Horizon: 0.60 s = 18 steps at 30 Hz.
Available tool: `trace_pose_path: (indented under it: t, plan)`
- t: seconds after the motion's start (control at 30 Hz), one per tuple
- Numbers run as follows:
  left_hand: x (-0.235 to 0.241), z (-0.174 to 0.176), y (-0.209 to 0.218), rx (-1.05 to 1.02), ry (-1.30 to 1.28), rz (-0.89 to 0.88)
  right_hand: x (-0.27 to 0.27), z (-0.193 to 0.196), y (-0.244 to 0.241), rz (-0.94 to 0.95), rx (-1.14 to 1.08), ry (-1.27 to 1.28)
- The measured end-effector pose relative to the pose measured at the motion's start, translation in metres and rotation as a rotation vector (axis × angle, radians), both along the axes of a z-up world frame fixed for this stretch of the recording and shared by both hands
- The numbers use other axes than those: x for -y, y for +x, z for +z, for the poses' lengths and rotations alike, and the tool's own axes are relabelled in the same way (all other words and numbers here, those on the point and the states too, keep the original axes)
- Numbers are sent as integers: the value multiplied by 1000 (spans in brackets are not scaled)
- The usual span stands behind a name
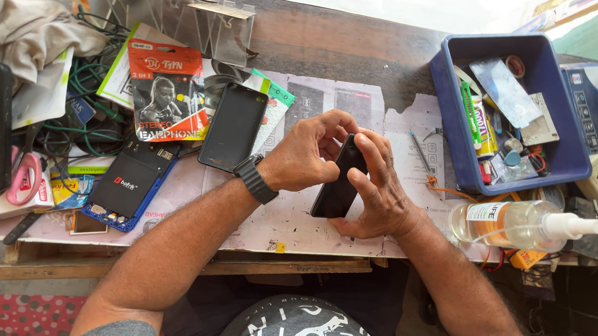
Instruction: The person handles two smartphones, removes the back cover from one, and uses a small metal tool to pry along the edges of the device. They then use a screwdriver to work on the side of the phone.
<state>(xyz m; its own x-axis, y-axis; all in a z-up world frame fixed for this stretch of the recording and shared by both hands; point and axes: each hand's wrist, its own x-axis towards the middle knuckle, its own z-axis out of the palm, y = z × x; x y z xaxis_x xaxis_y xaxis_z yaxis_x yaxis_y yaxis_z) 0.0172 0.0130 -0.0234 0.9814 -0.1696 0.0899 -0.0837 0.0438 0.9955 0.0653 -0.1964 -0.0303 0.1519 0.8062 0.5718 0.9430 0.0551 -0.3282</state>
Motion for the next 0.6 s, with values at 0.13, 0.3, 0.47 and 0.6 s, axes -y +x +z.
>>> trace_pose_path:
  t: [0.13, 0.3, 0.47, 0.6]
  plan:
    - [0, -2, 2, 10, -3, 10, -1, -1, -2, 0, 12, -9]
    - [-3, -4, 3, 32, 44, 23, -2, -1, -3, 14, 15, -23]
    - [-5, -8, 5, 31, 85, 33, -3, 2, -4, 10, 11, -43]
    - [-7, -16, 11, 19, 7, 23, -4, 3, -3, -1, -10, -49]
